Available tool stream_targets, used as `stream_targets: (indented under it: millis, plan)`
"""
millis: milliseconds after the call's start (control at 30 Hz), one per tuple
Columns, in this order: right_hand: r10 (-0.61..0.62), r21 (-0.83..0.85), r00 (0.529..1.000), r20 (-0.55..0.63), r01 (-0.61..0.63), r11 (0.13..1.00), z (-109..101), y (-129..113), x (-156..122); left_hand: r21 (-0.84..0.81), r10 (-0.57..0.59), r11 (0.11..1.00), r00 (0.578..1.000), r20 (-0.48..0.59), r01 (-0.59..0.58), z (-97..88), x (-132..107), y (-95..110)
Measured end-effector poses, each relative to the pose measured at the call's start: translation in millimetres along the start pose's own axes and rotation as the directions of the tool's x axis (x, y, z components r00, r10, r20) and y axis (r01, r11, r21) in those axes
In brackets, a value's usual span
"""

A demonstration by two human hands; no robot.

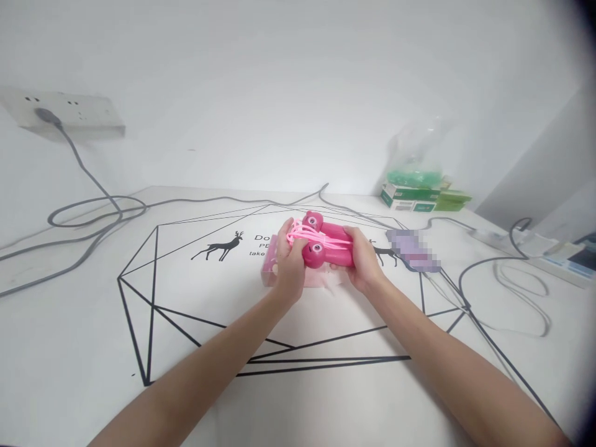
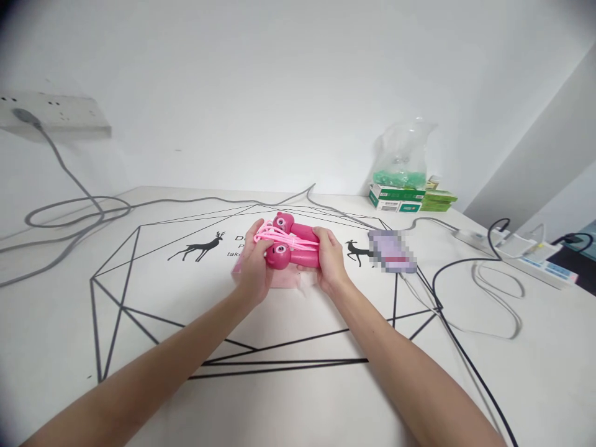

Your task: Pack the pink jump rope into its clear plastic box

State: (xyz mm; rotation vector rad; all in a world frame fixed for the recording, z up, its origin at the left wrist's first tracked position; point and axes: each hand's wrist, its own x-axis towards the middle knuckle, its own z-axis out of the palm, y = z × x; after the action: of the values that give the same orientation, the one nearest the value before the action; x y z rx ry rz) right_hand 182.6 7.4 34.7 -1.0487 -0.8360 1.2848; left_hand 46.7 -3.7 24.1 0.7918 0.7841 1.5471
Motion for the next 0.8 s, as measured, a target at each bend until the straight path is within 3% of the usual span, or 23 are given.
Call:
stream_targets:
  millis: [167, 267, 367, 533, 700, 800]
  plan:
    - [-0.116, -0.040, 0.993, -0.020, 0.115, 0.993, -11.5, 4.4, 9.1, -0.062, -0.063, 0.995, 0.988, 0.139, 0.072, 0.7, 4.8, 9.6]
    - [-0.191, -0.104, 0.981, 0.019, 0.192, 0.976, -13.5, 7.8, 9.5, 0.035, -0.085, 0.996, 0.993, 0.080, 0.082, 1.0, 5.6, 11.0]
    - [-0.269, -0.140, 0.962, 0.053, 0.274, 0.952, -8.9, 7.4, 3.4, 0.116, -0.032, 0.993, 0.999, 0.001, 0.031, 0.4, 3.5, 6.2]
    - [-0.226, -0.156, 0.971, 0.081, 0.236, 0.959, -3.5, -0.6, -4.1, 0.151, 0.035, 0.988, 0.999, -0.030, -0.030, 1.2, -1.4, -1.4]
    - [-0.122, -0.085, 0.992, 0.039, 0.125, 0.988, -18.2, -7.9, 9.5, 0.257, 0.055, 0.963, 0.992, 0.113, -0.083, 3.5, -0.7, -0.7]
    - [-0.119, -0.080, 0.993, 0.023, 0.120, 0.989, -32.7, -17.2, 19.7, 0.469, 0.089, 0.859, 0.963, 0.254, -0.203, 0.2, 3.5, 1.5]
